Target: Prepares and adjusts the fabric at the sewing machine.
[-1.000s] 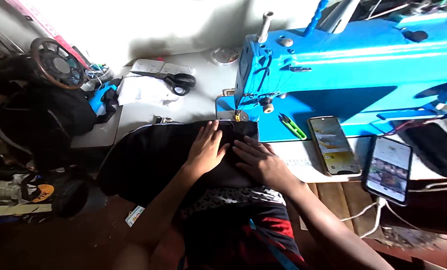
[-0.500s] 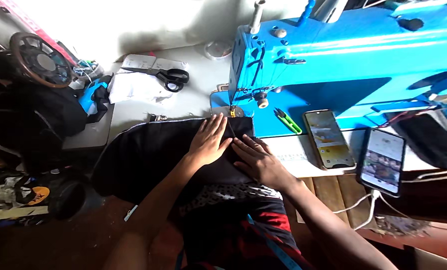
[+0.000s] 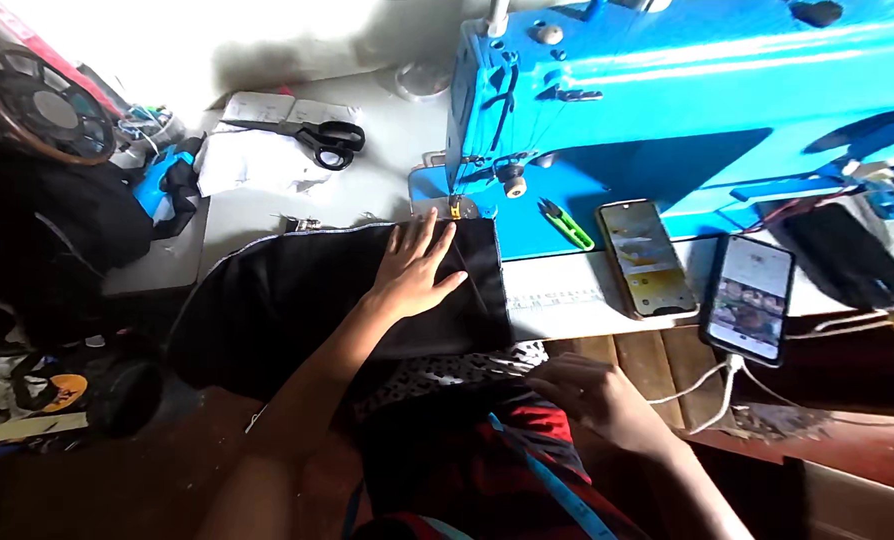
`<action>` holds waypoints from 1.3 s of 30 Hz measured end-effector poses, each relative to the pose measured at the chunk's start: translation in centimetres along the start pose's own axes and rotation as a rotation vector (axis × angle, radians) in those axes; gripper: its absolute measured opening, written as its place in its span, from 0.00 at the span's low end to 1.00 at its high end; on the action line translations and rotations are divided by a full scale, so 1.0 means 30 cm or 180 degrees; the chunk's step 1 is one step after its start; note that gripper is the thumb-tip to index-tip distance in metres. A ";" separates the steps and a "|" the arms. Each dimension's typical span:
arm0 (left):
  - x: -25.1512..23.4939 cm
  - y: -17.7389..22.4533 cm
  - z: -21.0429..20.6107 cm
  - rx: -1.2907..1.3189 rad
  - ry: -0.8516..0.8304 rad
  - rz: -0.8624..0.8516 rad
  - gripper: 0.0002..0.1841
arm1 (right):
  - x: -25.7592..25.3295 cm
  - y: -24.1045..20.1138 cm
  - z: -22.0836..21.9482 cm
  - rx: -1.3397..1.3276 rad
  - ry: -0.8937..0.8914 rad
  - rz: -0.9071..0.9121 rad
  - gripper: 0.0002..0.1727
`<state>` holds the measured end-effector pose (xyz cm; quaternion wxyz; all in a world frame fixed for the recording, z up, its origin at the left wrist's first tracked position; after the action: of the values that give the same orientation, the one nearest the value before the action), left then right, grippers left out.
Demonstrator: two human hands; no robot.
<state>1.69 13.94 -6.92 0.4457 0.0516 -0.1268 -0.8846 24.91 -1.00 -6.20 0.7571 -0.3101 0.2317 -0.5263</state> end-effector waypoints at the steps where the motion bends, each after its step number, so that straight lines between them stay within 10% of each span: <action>1: 0.000 0.002 -0.003 -0.0045 0.0038 -0.0058 0.43 | 0.006 0.042 -0.027 -0.0056 -0.0190 -0.0461 0.18; 6: -0.010 0.005 -0.017 -0.0228 0.0097 -0.0286 0.45 | -0.058 0.168 -0.206 -0.1317 -0.0621 -0.0846 0.29; 11: -0.011 -0.006 -0.023 -0.0142 0.0114 -0.0322 0.46 | -0.089 0.109 -0.236 -0.2762 -0.0350 -0.0658 0.05; 21: -0.015 -0.014 -0.022 -0.0157 0.0097 -0.0306 0.47 | -0.063 0.111 -0.214 -0.2865 -0.0146 -0.1228 0.06; 27: -0.009 -0.006 -0.014 -0.0163 0.0208 -0.0127 0.46 | -0.069 0.111 -0.213 -0.2486 -0.0016 -0.1178 0.15; 33: -0.005 -0.010 -0.013 -0.0211 0.0281 0.0041 0.48 | -0.100 0.008 -0.042 0.0211 -0.0385 -0.1130 0.25; 39: -0.004 -0.010 -0.022 -0.0332 0.0340 -0.0021 0.50 | -0.327 -0.118 0.082 0.0246 0.0336 0.0278 0.18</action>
<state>1.67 14.08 -7.63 0.4510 0.0758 -0.0564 -0.8875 20.94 7.90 -1.69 0.7775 -0.2421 0.2641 -0.5169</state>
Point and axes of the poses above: each hand's wrist, its own x-axis away from the middle knuckle, its own z-axis out of the back of the hand, y = z × x, the point moved 6 cm from there along -x, towards the middle knuckle, and after that the axes turned 10 degrees about -z, right-handed, at the moved point
